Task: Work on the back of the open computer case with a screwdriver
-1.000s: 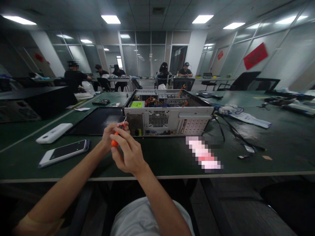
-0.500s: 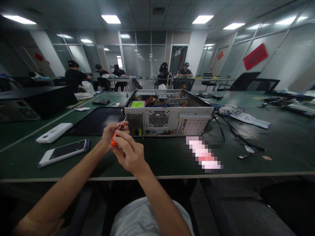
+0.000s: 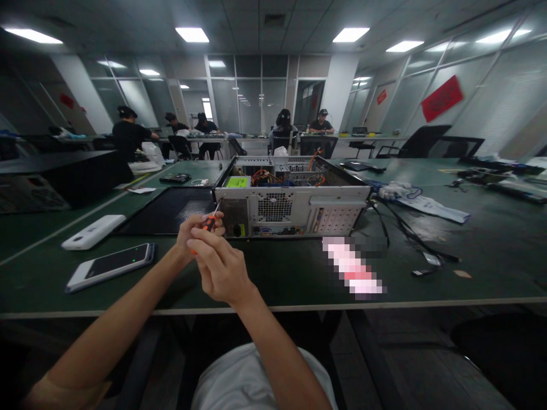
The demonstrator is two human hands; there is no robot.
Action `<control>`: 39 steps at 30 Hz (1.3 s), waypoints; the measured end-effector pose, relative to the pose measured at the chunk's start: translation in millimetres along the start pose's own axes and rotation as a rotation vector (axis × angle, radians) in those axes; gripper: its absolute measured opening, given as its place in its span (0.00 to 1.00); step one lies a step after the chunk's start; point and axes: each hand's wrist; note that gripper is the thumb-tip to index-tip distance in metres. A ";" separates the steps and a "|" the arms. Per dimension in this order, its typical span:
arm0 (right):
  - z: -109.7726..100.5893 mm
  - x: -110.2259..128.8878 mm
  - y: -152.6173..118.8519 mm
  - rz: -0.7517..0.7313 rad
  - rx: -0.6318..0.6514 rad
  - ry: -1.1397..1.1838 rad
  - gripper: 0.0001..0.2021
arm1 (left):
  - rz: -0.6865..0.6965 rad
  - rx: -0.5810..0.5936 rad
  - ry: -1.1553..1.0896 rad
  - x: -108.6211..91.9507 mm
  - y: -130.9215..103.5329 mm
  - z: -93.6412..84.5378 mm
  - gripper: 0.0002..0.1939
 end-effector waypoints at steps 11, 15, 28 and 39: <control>4.5 -7.3 -6.3 0.115 -0.204 0.015 0.21 | -0.050 0.018 -0.019 -2.6 -1.2 3.2 0.10; 2.7 -4.4 -5.9 0.082 -0.151 -0.095 0.12 | -0.041 0.010 -0.021 -4.1 -2.8 5.6 0.11; -0.3 -0.1 -3.3 0.080 -0.029 -0.032 0.19 | -0.012 -0.022 0.025 -2.0 -0.9 4.4 0.10; -2.2 -2.9 -3.8 0.088 0.023 -0.055 0.20 | -0.009 -0.051 0.061 2.1 1.1 0.0 0.09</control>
Point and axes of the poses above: each hand's wrist, its own y-axis towards the middle knuckle, its own z-axis out of the palm, x = y × z, and after that the axes turned 11 degrees about y, right-handed
